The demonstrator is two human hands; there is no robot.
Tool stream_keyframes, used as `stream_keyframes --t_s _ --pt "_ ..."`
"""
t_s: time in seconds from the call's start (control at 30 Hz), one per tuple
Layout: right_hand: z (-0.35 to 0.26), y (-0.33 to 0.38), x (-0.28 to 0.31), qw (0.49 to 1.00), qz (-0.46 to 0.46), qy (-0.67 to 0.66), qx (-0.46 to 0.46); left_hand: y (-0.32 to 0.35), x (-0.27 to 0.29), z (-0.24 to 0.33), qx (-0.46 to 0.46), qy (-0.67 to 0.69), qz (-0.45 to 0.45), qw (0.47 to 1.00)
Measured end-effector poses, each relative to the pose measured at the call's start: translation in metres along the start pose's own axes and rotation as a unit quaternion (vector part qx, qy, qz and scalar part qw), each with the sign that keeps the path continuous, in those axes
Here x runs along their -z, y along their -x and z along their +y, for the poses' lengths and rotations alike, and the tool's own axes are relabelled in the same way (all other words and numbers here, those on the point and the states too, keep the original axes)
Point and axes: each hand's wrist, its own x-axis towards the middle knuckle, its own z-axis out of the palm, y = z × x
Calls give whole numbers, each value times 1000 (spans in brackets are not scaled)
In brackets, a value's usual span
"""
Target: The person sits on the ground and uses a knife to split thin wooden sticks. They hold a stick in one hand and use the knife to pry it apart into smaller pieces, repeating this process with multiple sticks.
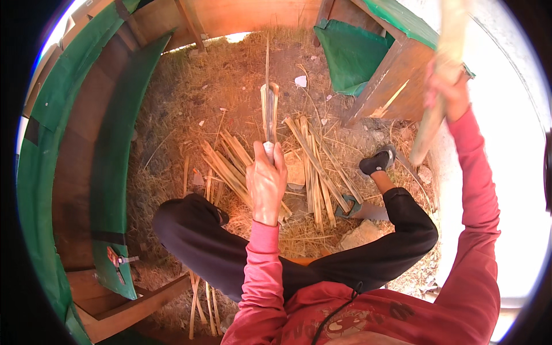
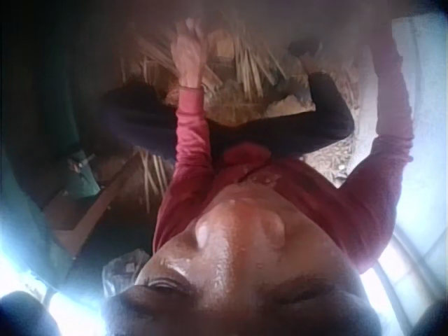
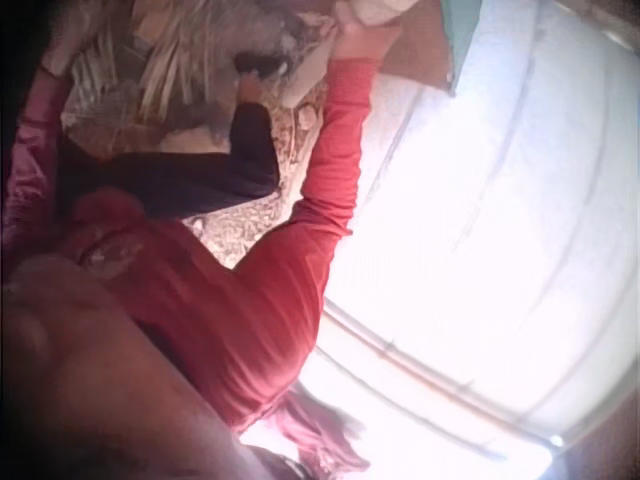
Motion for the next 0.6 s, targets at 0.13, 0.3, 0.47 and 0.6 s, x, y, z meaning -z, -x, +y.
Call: stream_keyframes --t_s 0.13,0.3,0.47,0.6 --pt "81 75 -20 887 -140 251 -362 1 -9 -8 -91 -34 26 995" --pt "111 124 -24 911 -168 115 -358 7 -26 -40 0 -43 -24 999" --pt "96 106 -17 978 -72 35 -192 3 -14 -41 51 -40 -40 997" --pt "25 17 -32 993 -39 -109 -37 -11 -4 -51 54 -39 -24 997"
